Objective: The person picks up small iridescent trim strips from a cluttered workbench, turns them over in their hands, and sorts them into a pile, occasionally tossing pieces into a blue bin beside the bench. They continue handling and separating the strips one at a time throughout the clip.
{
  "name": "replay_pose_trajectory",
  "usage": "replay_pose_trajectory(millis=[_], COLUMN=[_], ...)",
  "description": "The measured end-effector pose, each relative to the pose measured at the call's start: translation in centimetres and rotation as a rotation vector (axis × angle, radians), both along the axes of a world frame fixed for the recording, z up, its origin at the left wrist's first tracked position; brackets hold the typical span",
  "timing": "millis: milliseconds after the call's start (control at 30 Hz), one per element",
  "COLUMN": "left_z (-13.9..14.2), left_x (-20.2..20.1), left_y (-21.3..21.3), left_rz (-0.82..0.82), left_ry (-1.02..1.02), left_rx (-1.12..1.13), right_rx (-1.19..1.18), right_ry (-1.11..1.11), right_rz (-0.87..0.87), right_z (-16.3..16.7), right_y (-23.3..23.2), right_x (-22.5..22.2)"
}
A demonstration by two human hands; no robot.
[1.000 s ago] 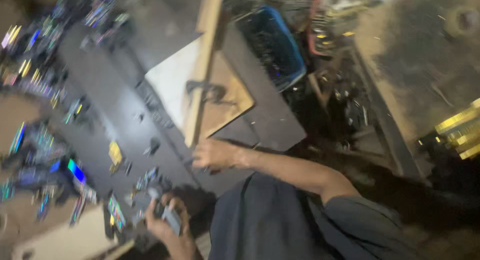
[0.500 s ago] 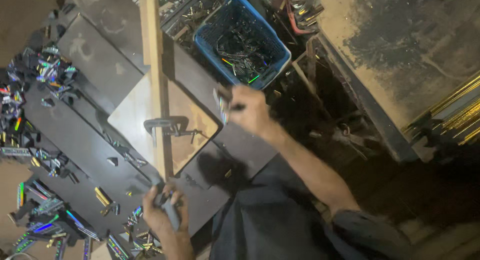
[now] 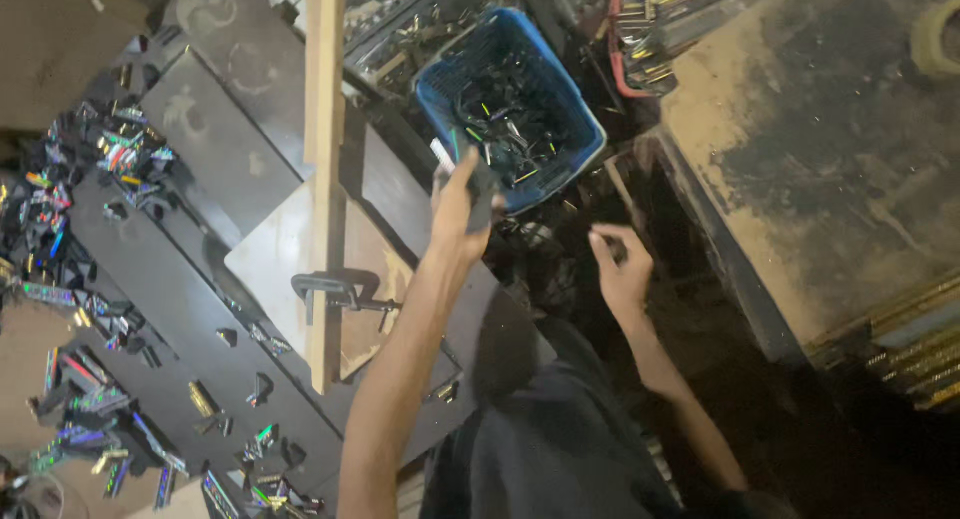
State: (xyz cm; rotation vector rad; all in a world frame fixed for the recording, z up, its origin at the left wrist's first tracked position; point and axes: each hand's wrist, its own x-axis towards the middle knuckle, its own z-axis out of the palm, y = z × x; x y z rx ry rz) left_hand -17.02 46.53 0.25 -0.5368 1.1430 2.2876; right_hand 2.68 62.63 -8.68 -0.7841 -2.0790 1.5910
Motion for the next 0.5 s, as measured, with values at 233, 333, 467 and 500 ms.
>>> replay_pose_trajectory(millis=[233,333,467,500], left_z=[-4.0,-4.5,-3.2,-2.6], left_x=[-5.0,0.1,12.3,15.1], left_y=[0.1,-2.0,-6.8,-8.5], left_rz=[-0.079,-0.060,0.223,0.204], left_ry=[-0.266,0.011,0.445,0.608], left_rx=[-0.143,-0.026,-0.230,-0.287], right_rx=[-0.167,-0.101,-0.171,-0.181], right_ry=[0.044,0.127,0.232,0.255], right_rz=[-0.107,-0.044,-0.016,0.008], right_z=[-2.0,-1.0,1.2,1.8], right_y=[0.7,0.9,-1.2,-2.1], right_x=[1.4,-0.3,-3.4,-4.3])
